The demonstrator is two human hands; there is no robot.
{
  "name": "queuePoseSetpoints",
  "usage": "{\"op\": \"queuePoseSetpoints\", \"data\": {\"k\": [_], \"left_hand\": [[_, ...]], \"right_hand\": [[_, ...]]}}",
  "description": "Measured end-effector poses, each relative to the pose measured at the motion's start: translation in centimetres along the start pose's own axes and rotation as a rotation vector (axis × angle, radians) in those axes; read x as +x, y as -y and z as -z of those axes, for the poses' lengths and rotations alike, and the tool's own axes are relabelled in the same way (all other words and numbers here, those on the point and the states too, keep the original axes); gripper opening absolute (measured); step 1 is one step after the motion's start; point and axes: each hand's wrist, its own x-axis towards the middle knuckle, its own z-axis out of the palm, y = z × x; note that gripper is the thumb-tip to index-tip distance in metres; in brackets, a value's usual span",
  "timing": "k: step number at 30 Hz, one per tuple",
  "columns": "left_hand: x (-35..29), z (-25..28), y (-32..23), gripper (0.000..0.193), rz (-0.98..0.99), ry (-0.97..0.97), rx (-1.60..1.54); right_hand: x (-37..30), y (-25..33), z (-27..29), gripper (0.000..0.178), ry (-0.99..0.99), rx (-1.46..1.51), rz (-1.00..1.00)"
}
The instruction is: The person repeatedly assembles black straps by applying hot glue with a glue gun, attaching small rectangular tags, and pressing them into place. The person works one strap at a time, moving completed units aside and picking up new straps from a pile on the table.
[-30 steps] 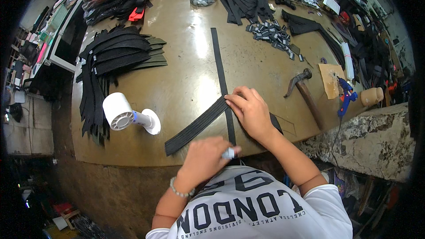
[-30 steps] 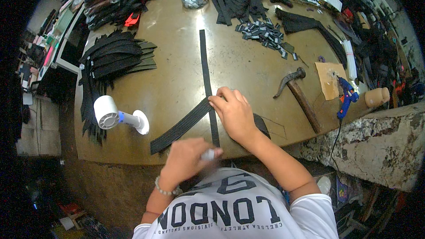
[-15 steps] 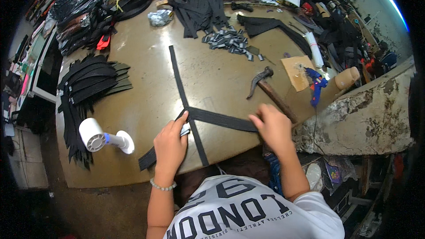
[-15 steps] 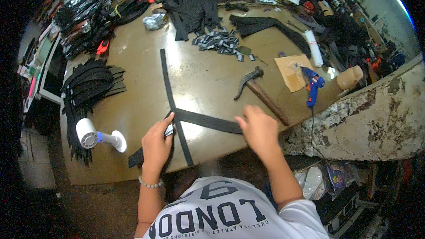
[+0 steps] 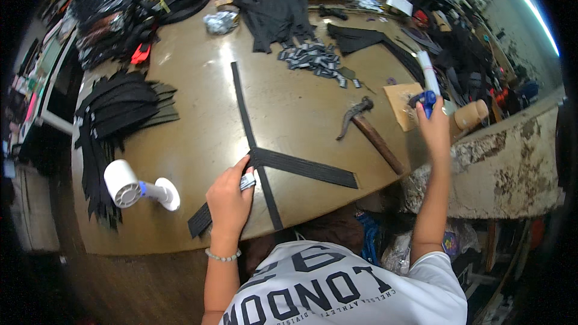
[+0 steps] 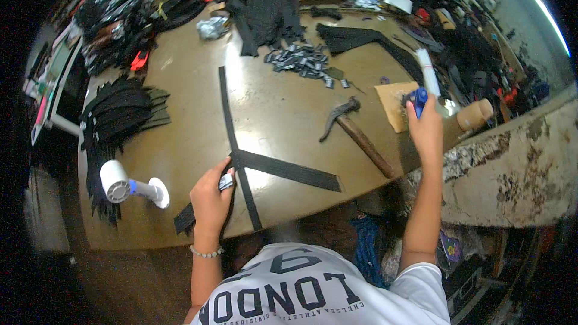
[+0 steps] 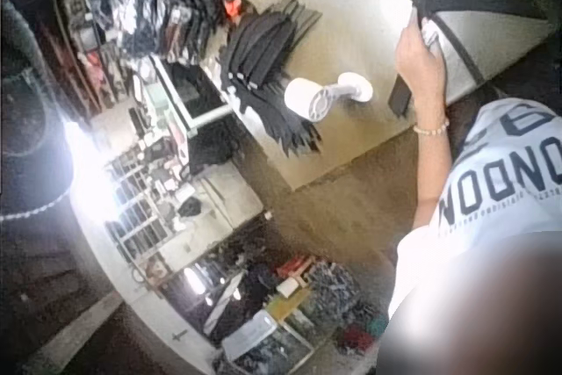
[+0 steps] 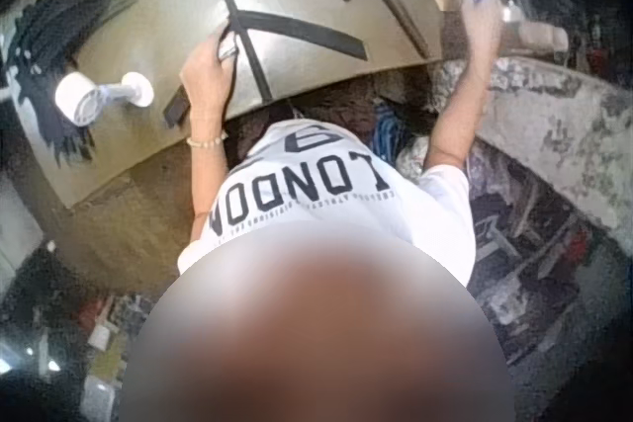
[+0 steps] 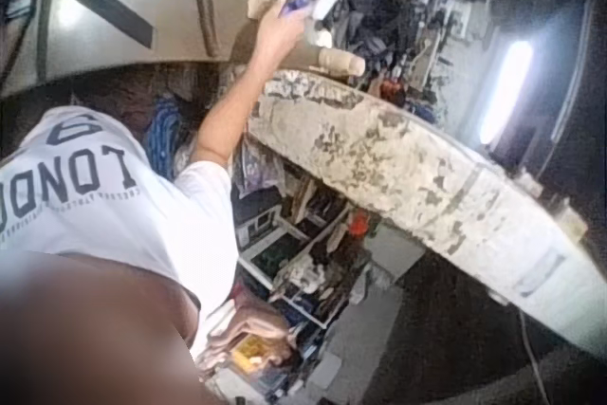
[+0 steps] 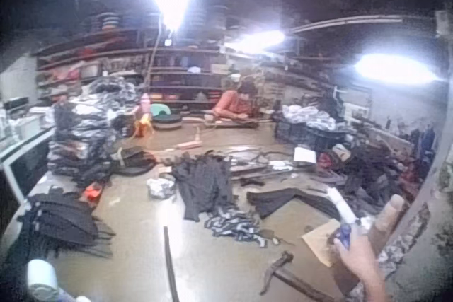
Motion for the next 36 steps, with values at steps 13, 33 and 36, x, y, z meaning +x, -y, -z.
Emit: {"op": "queuePoseSetpoints", "data": {"k": [13,33,36], "left_hand": [[-0.1,-0.1,1.2,0.024,-0.071,-0.026,-0.014],[-0.2,-0.2,1.2,0.026,-0.047,-0.014,-0.021],[-0.2,-0.3,1.2,0.025,-0.052,-0.026,-0.018]], "right_hand": [[-6.8,20.0,-1.9,0.049,0.751,0.603,0.792],[-9.7,17.8,-0.8,0.047,0.746,0.582,0.763],[-10.1,17.4,-0.3,0.047,0.772,0.573,0.753]]}}
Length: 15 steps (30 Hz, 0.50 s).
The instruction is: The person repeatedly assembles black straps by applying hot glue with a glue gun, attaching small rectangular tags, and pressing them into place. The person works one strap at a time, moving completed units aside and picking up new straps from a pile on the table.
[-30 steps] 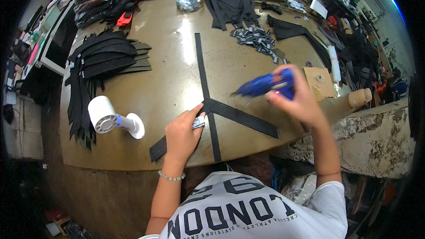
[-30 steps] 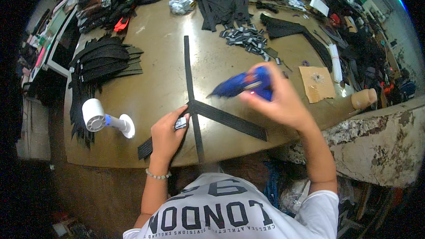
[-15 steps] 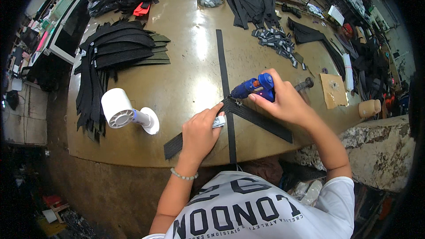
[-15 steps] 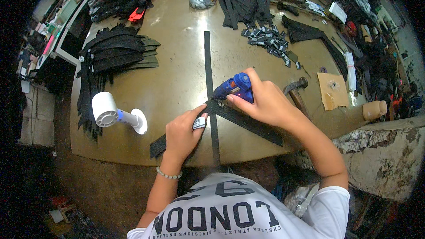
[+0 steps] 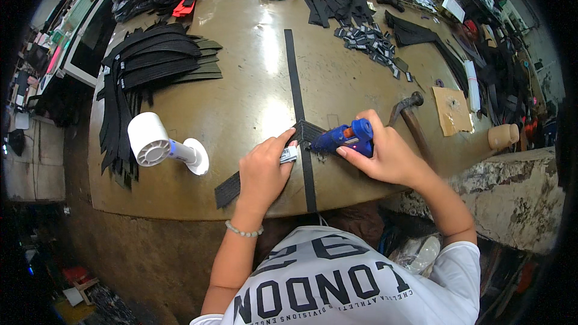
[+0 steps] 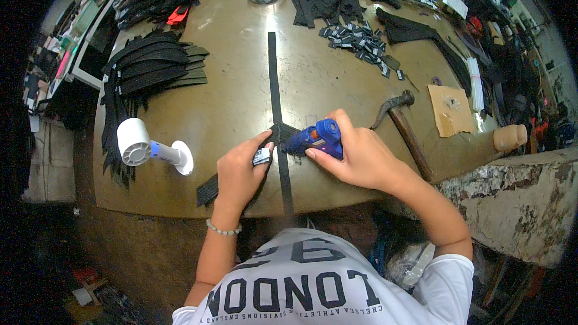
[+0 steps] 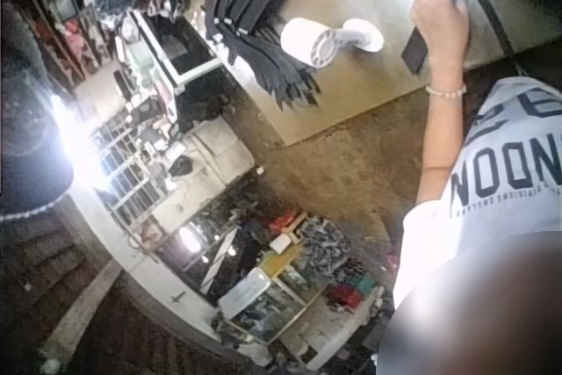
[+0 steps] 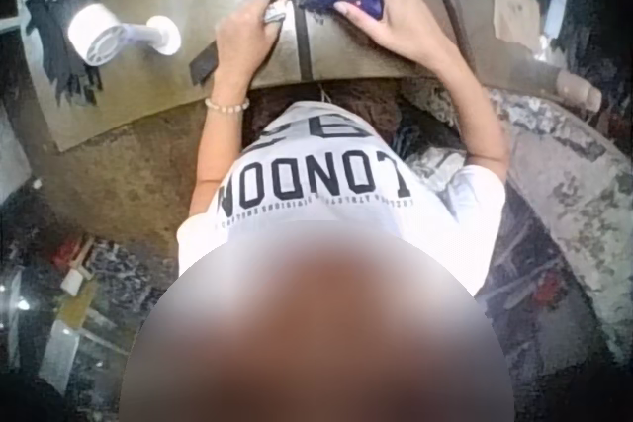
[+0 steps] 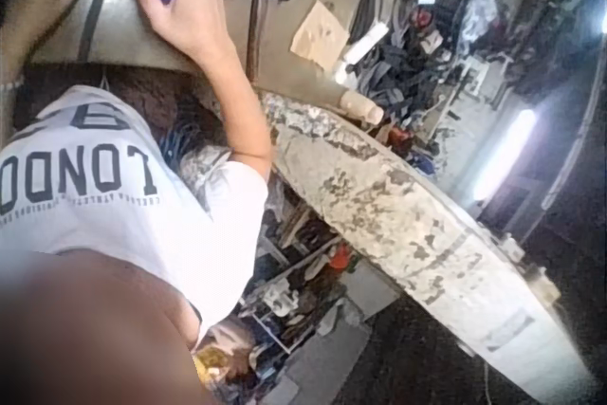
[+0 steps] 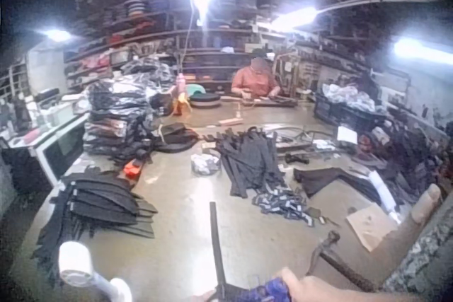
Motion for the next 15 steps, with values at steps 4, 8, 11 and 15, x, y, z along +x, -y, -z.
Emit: {"op": "queuePoseSetpoints", "data": {"k": [4,8,11,15], "left_hand": [[0.0,-0.1,0.0,0.025,-0.006,-0.014,-0.016],[0.0,0.0,0.0,0.024,0.007,0.014,0.014],[0.1,0.1,-0.2,0.023,0.007,0.014,0.016],[0.2,0.3,-0.5,0.023,-0.008,0.007,-0.002]], "right_hand": [[-1.0,0.2,0.5,0.047,0.105,0.081,-0.023],[-3.1,-2.0,1.9,0.047,-0.162,0.286,-0.064],[-5.2,-7.2,4.6,0.050,-0.691,0.091,-0.311],[-8.4,-16.5,7.9,0.056,-1.128,-0.216,-0.511]]}}
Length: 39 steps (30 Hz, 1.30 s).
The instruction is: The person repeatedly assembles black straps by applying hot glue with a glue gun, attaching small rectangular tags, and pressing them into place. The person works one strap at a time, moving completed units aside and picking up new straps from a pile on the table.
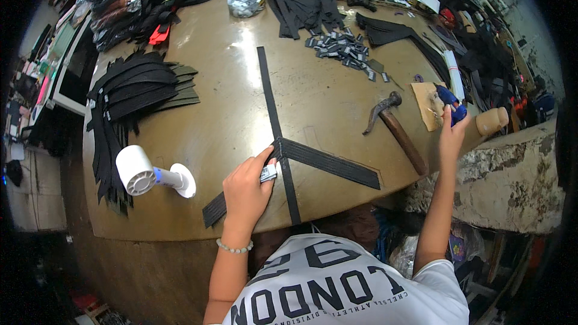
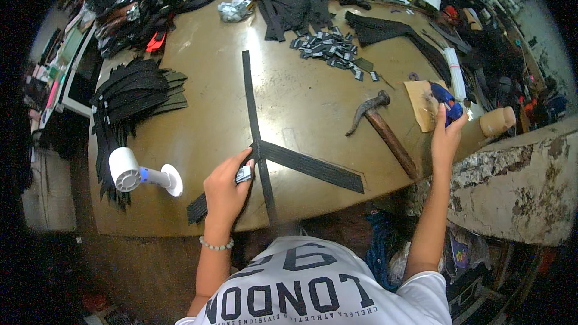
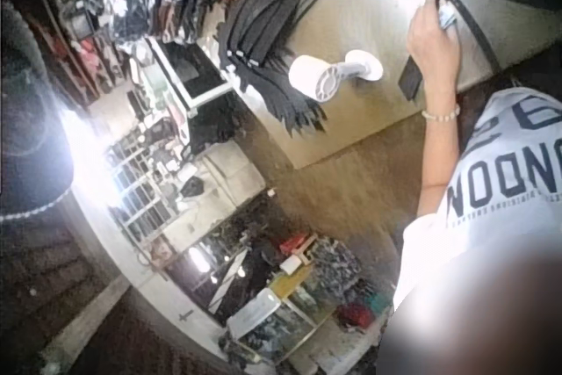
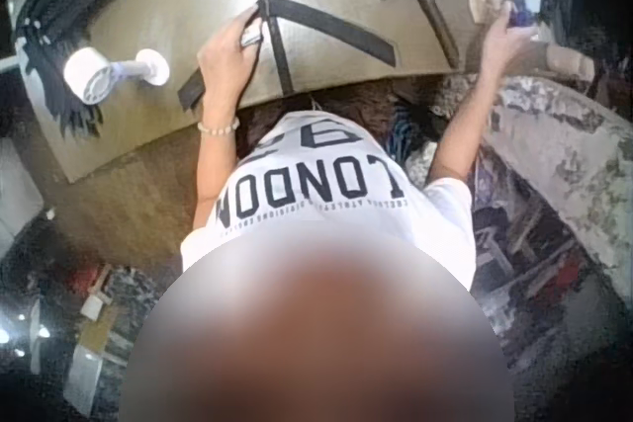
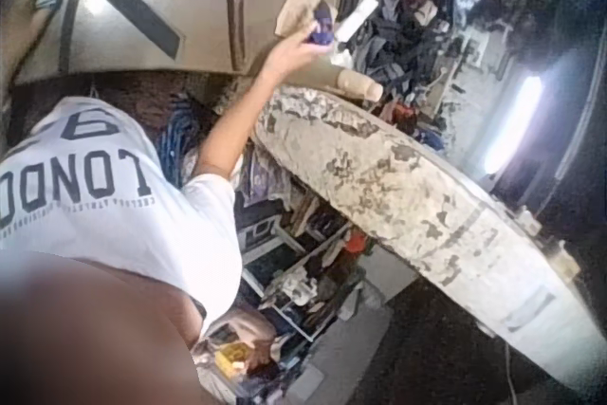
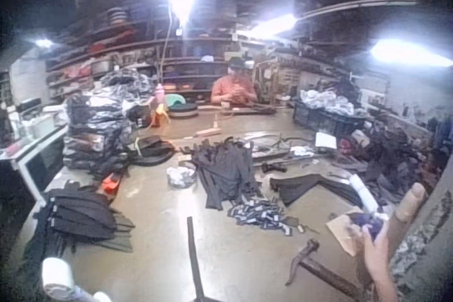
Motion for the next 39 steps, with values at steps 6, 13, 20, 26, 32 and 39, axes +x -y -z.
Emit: {"op": "queuePoseSetpoints", "data": {"k": [6,13,20,26,32,39], "left_hand": [[-0.4,0.1,-0.2,0.024,0.012,0.027,-0.012],[-1.1,0.5,-0.8,0.026,0.048,0.101,0.008],[-2.0,0.9,-1.7,0.022,0.077,0.052,-0.087],[-2.6,2.9,-2.8,0.015,0.136,-0.071,-0.282],[-3.4,4.1,-4.2,0.019,0.488,0.119,-0.655],[-3.5,3.6,-4.2,0.015,0.562,0.184,-0.725]], "right_hand": [[0.9,-1.9,2.9,0.055,-0.403,-0.379,0.195],[3.8,5.8,-7.5,0.025,0.358,0.118,0.220],[4.4,6.8,-11.9,0.018,0.352,-0.136,0.340],[-3.3,12.9,-5.4,0.010,0.043,0.373,0.446],[-15.4,17.2,-2.4,0.012,0.825,0.881,0.124],[-19.0,17.1,-3.3,0.024,1.134,1.045,-0.227]]}}
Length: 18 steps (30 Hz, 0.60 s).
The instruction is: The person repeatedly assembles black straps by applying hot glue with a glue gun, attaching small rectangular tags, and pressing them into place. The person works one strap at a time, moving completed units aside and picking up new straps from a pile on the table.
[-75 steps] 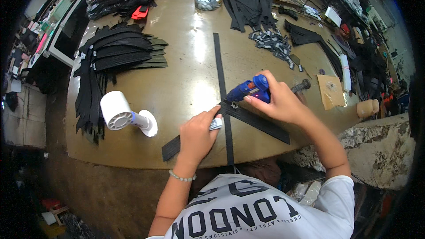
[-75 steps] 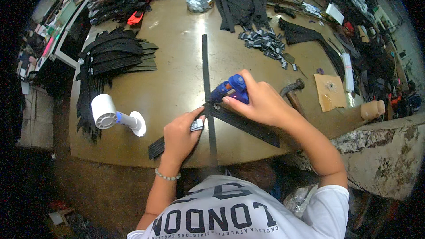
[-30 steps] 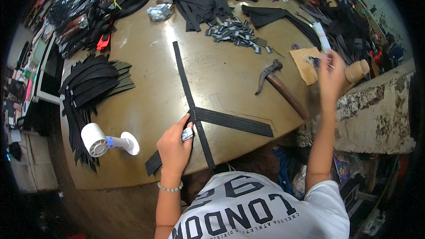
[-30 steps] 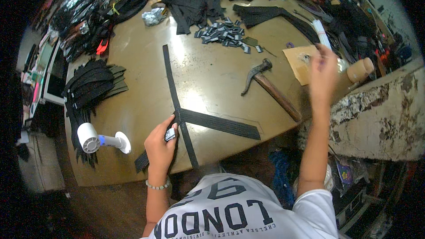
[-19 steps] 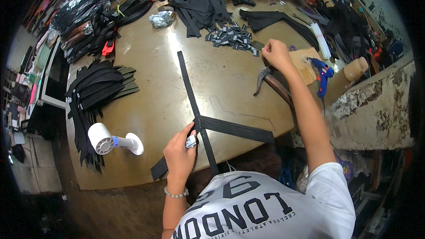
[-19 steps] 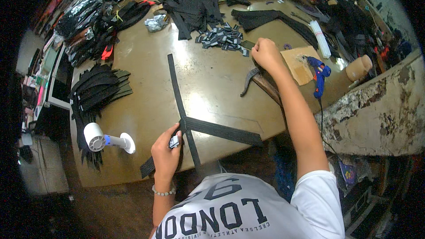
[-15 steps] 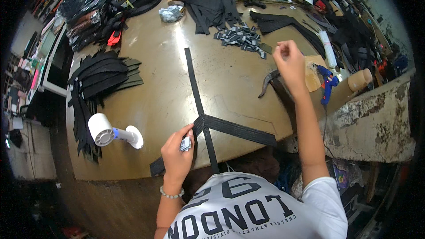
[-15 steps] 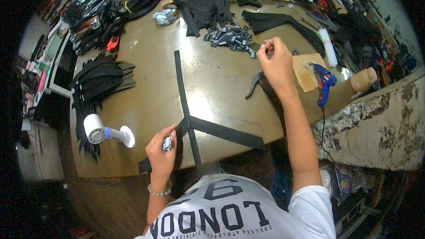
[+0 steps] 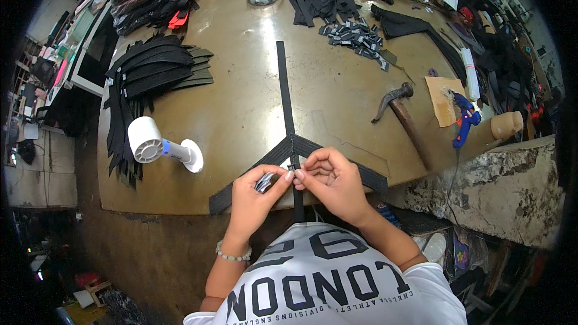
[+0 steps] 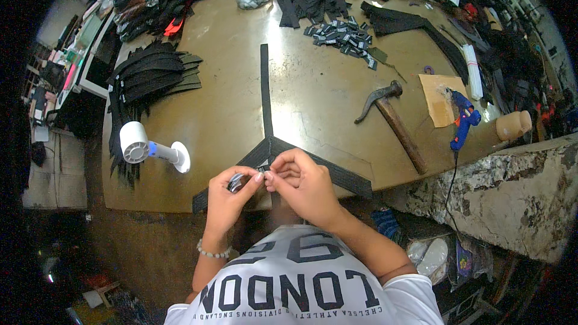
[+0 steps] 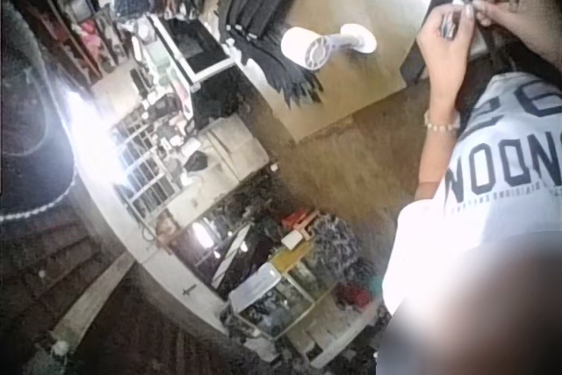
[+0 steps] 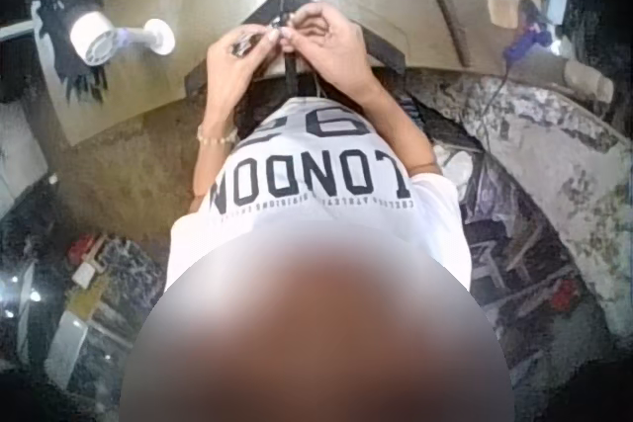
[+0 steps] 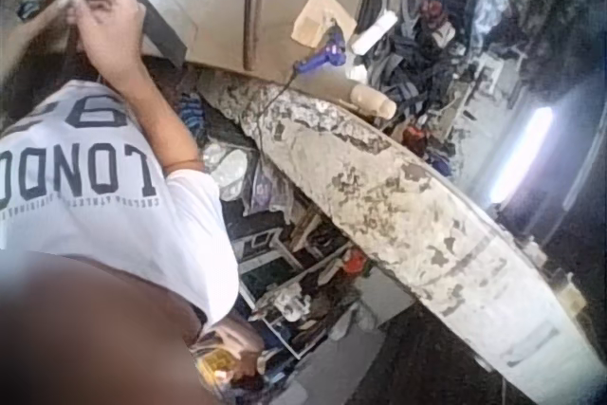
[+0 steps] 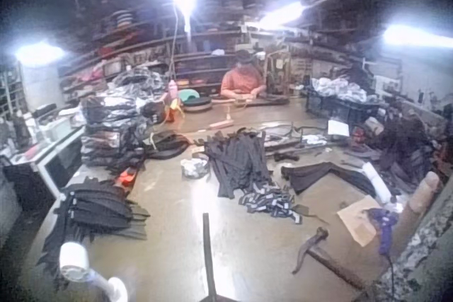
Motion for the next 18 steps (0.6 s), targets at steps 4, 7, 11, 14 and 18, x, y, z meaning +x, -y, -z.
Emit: {"op": "queuePoseSetpoints", "data": {"k": [4,7,11,14,18], "left_hand": [[1.6,0.3,0.3,0.020,-0.027,-0.042,0.113],[3.5,0.4,0.3,0.023,-0.042,-0.114,0.275],[4.9,0.1,0.3,0.027,0.000,-0.070,0.446],[4.9,0.0,0.4,0.027,-0.032,-0.080,0.474],[4.7,-0.1,0.7,0.025,-0.042,-0.088,0.448]], "right_hand": [[0.8,-0.3,1.4,0.027,-0.065,-0.041,-0.013],[2.2,-1.0,2.2,0.025,-0.295,-0.100,0.106],[2.8,-1.9,2.9,0.014,-0.310,-0.419,0.076],[2.4,-2.3,3.2,0.013,-0.273,-0.471,0.250],[2.2,-2.5,3.0,0.010,-0.241,-0.524,0.319]]}}
